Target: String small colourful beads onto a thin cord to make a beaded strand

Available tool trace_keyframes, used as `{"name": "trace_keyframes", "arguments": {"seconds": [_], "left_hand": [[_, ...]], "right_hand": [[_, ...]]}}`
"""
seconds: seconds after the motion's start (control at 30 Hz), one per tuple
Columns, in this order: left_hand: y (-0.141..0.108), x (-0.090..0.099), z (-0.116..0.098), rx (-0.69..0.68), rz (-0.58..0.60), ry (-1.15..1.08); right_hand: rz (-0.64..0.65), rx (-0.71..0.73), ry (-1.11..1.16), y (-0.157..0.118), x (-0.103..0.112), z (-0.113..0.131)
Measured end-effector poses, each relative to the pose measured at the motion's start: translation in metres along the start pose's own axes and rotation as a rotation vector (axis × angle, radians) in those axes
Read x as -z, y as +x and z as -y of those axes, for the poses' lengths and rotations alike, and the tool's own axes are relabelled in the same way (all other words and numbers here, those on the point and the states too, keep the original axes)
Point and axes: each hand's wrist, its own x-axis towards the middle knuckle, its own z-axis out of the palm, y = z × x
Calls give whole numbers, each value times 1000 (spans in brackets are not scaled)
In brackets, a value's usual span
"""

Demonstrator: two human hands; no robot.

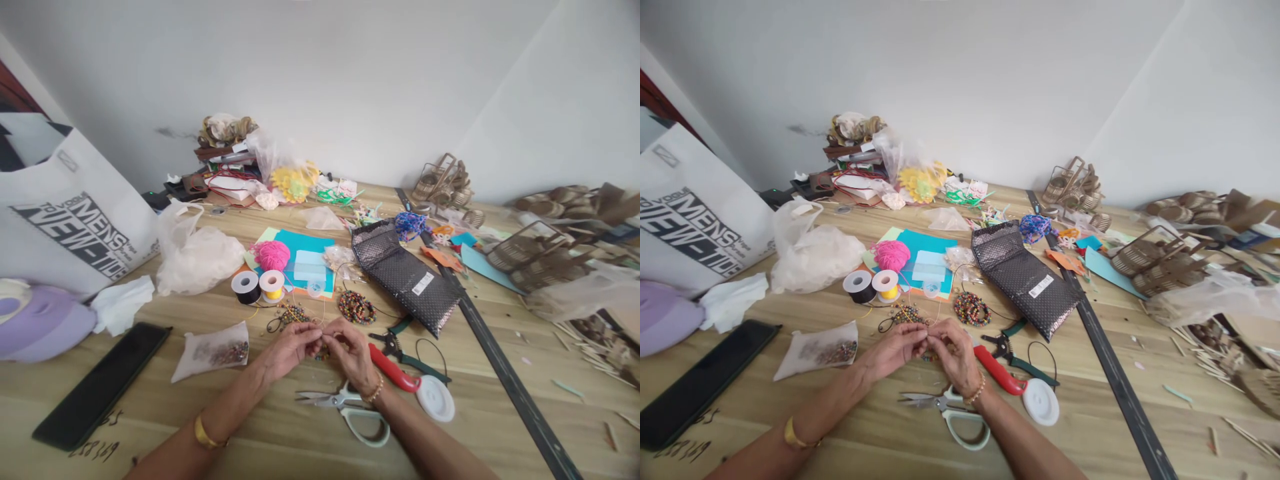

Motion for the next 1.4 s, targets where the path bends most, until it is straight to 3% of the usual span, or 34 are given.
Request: {"name": "trace_keyframes", "arguments": {"seconds": [0.3, 0.47, 0.67, 1.4], "left_hand": [[2, 4, -1, 14, 20, 4], [3, 7, 0, -22, -3, -30], [1, 6, -5, -40, -18, -36], [0, 2, -10, -120, -90, 160]], "right_hand": [[49, -163, 255, 2, 0, -7], [-55, -149, 88, 0, -1, -5], [-32, -6, -71, 0, -3, 5], [9, -81, -54, 2, 0, 1]]}}
